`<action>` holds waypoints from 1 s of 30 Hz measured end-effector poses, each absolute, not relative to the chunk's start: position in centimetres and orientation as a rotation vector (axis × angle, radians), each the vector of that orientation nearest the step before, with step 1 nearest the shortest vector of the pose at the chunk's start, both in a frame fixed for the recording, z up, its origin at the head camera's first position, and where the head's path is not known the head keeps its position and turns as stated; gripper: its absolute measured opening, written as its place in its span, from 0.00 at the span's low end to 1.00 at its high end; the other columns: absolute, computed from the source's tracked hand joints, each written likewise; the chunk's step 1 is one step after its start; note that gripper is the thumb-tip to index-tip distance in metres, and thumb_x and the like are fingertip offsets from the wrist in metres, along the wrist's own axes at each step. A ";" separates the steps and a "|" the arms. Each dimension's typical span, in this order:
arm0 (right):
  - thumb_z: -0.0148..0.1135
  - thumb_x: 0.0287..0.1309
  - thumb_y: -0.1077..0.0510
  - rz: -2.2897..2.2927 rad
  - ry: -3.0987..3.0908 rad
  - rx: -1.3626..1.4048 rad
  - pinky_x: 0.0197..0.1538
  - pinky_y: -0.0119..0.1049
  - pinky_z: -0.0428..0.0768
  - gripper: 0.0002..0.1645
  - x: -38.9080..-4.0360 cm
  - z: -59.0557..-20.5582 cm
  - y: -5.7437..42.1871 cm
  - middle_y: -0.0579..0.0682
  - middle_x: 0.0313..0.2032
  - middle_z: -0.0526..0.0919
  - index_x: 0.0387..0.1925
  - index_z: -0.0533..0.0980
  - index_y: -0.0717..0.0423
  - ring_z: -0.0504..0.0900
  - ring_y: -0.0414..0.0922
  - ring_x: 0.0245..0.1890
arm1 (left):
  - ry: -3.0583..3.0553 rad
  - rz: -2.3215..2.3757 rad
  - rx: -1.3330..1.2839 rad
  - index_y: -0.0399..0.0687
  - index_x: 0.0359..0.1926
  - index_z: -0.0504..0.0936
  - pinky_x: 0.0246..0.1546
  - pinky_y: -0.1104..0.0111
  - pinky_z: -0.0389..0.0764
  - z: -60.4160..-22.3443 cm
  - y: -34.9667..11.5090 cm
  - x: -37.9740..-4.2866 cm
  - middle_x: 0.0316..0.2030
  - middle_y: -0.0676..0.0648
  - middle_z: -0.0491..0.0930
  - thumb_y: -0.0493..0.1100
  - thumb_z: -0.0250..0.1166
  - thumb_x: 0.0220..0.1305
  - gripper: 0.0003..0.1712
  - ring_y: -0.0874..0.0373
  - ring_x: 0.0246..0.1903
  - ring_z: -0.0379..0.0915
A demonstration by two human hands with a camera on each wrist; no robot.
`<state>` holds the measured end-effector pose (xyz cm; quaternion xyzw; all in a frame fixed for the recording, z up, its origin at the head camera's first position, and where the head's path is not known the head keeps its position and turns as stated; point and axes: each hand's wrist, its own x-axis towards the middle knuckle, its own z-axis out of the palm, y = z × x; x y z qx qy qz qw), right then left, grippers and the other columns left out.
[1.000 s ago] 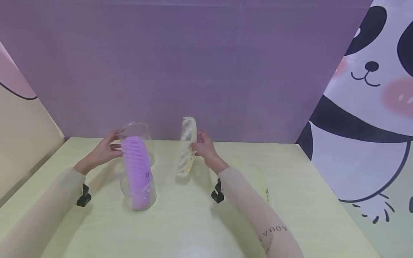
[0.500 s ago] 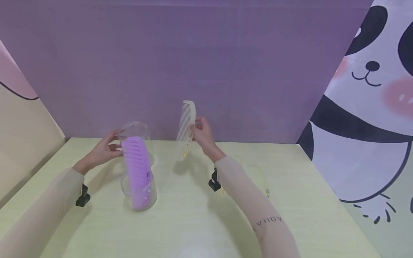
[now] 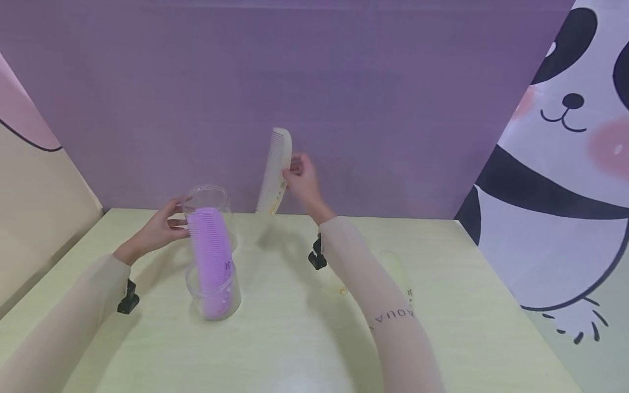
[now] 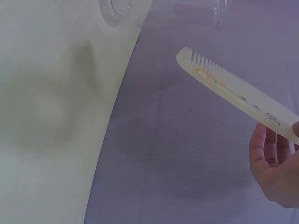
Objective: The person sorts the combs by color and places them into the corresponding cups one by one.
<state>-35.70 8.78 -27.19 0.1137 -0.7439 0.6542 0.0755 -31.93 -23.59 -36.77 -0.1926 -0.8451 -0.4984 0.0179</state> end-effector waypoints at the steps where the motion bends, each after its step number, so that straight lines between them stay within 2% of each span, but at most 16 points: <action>1: 0.53 0.59 0.67 1.968 -2.224 0.340 0.41 0.42 0.82 0.18 -35.8 -27.0 8.6 0.55 0.41 0.75 0.50 0.64 0.59 0.76 0.46 0.40 | -2.626 -1.548 -0.599 0.41 0.69 0.45 0.51 0.53 0.74 -36.8 -23.6 -32.0 0.61 0.31 0.58 0.34 0.68 0.52 0.51 0.33 0.54 0.68; 9: 0.54 0.58 0.68 1.991 -2.152 0.364 0.40 0.41 0.81 0.16 -36.0 -25.7 7.4 0.56 0.43 0.77 0.48 0.66 0.57 0.77 0.46 0.39 | -2.627 -1.514 -0.608 0.41 0.69 0.47 0.52 0.52 0.74 -37.2 -23.7 -32.1 0.60 0.31 0.59 0.36 0.68 0.52 0.49 0.33 0.53 0.68; 13: 0.55 0.57 0.68 1.998 -2.111 0.403 0.40 0.43 0.81 0.15 -36.1 -25.0 6.6 0.54 0.40 0.77 0.46 0.66 0.57 0.78 0.45 0.37 | -2.631 -1.508 -0.608 0.41 0.69 0.47 0.52 0.51 0.73 -37.2 -23.6 -32.0 0.60 0.32 0.59 0.38 0.68 0.52 0.49 0.33 0.53 0.68; 20: 0.55 0.57 0.68 2.024 -2.030 0.508 0.36 0.39 0.80 0.14 -36.3 -23.9 5.1 0.50 0.36 0.77 0.45 0.67 0.58 0.77 0.42 0.33 | -2.632 -1.499 -0.606 0.41 0.68 0.47 0.52 0.52 0.74 -37.1 -23.6 -32.0 0.60 0.31 0.59 0.37 0.68 0.52 0.49 0.33 0.53 0.69; 23: 0.55 0.57 0.69 2.054 -1.987 0.548 0.36 0.41 0.80 0.14 -36.4 -23.7 4.4 0.49 0.35 0.76 0.45 0.66 0.59 0.77 0.41 0.32 | -2.637 -1.496 -0.601 0.41 0.68 0.47 0.51 0.52 0.74 -37.2 -23.7 -32.0 0.60 0.31 0.60 0.37 0.68 0.52 0.49 0.33 0.53 0.69; 30: 0.56 0.55 0.70 2.093 -1.960 0.565 0.34 0.40 0.80 0.15 -36.5 -23.4 2.7 0.49 0.34 0.76 0.44 0.67 0.59 0.76 0.41 0.30 | -2.669 -1.491 -0.579 0.42 0.68 0.47 0.52 0.51 0.73 -37.0 -23.6 -31.9 0.60 0.32 0.60 0.39 0.68 0.52 0.50 0.35 0.54 0.69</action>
